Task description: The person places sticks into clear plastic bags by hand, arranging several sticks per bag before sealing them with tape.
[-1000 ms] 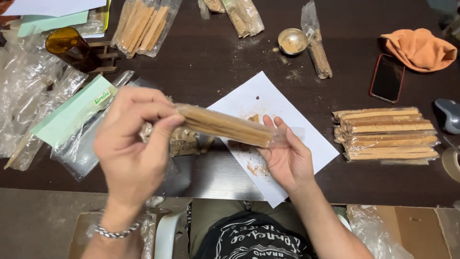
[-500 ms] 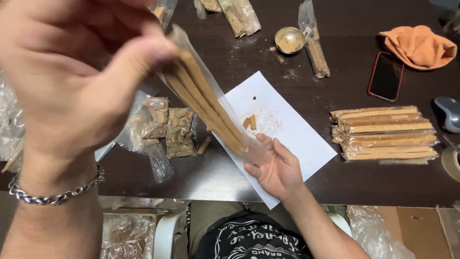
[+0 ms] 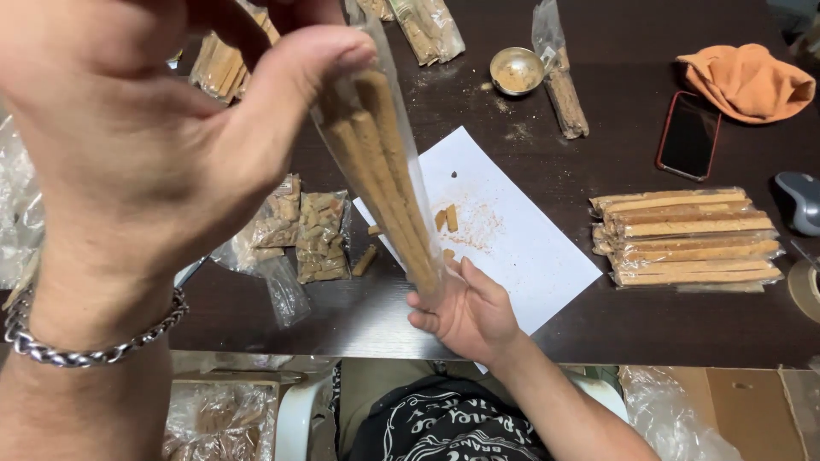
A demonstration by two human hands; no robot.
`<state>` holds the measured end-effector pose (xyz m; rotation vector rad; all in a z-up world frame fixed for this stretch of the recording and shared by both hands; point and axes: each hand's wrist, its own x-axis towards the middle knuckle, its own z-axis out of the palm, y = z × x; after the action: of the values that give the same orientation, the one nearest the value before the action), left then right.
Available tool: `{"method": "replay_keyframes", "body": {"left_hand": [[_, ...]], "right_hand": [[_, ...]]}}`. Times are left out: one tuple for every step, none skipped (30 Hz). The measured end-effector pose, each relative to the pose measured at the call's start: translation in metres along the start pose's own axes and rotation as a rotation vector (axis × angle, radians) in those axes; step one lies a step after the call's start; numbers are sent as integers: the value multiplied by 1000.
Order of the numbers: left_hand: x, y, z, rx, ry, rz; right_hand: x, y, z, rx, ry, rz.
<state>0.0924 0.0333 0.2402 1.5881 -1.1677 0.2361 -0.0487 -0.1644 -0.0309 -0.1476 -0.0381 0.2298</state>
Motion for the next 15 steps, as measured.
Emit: {"method": "replay_keyframes", "body": {"left_hand": [[-2,-1,-3,-10,1,-5],[-3,-1,-5,-10,2,-5],[-5,-1,-7,-21,1,-11],[-6,-2,-10,-32,0,-18],[-7,-3,-13,-33,2,-16],[-7,-4,-16,-44,3,-19],[-8,-5,-19,-55,1,-23],[-8,-5,-18,-55,0,-22],[-10,-4,-17,-67,1,-29],[-11,-4,-15,-78,1,-35],[-6,-6,-13,-77,3,-35],[-1,-7,-11,-87,4,-39],[4,-9,-9,-98,3,-44],[4,-9,-9,-98,2,-45],[3,-9,-8,-109,2,-50]], "right_hand": [[1,1,1,-6,-46,16],[2,0,-1,-7,-46,18],[2,-1,-2,-20,-30,12],[1,-2,-4,-34,-15,7],[2,-3,-3,-36,-15,7],[2,-5,-3,11,-20,-5],[2,-5,-3,61,-25,-18],[2,-6,-4,62,-25,-19],[1,-7,-6,46,-34,-27],[1,-7,-7,30,-43,-34],[0,-7,-8,29,-44,-33],[-2,-8,-10,-32,-44,-37],[-3,-7,-12,-92,-45,-43],[-2,-6,-7,-92,-44,-43],[-2,-4,-3,-49,-70,-50]]}}
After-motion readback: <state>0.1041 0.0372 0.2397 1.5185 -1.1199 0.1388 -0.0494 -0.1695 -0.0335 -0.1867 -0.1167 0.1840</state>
